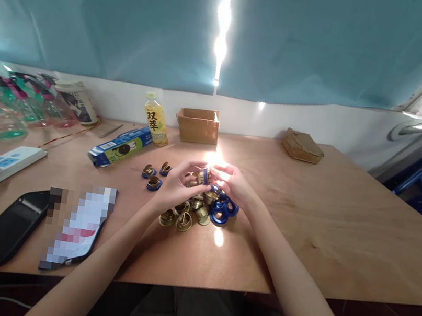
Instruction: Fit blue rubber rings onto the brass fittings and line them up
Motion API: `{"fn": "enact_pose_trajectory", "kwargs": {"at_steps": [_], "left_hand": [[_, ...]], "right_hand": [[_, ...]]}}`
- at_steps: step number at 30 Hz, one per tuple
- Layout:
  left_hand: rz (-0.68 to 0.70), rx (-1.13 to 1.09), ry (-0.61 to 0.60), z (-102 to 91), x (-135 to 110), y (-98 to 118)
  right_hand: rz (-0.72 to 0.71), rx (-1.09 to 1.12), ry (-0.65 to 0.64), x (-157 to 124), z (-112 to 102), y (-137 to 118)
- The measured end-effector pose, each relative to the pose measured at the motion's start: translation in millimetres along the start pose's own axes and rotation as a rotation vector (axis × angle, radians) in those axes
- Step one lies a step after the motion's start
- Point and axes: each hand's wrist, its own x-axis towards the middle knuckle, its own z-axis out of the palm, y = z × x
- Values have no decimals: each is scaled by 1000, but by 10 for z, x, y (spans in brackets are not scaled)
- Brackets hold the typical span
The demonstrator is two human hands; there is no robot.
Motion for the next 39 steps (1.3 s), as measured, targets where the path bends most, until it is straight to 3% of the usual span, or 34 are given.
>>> {"fn": "enact_pose_trajectory", "kwargs": {"at_steps": [9,19,29,39], "left_hand": [[-9,5,-42,4,-2,-9],[-10,-125,72,15,3,-2],[-32,-204,67,-4,19,79],[-26,-215,65,5,20,44]], "right_hand": [[-32,-56,9,-16,29,12],[-196,-283,-29,19,-15,75],[-153,-29,28,-18,103,2],[-218,-177,-15,-9,52,23]]}}
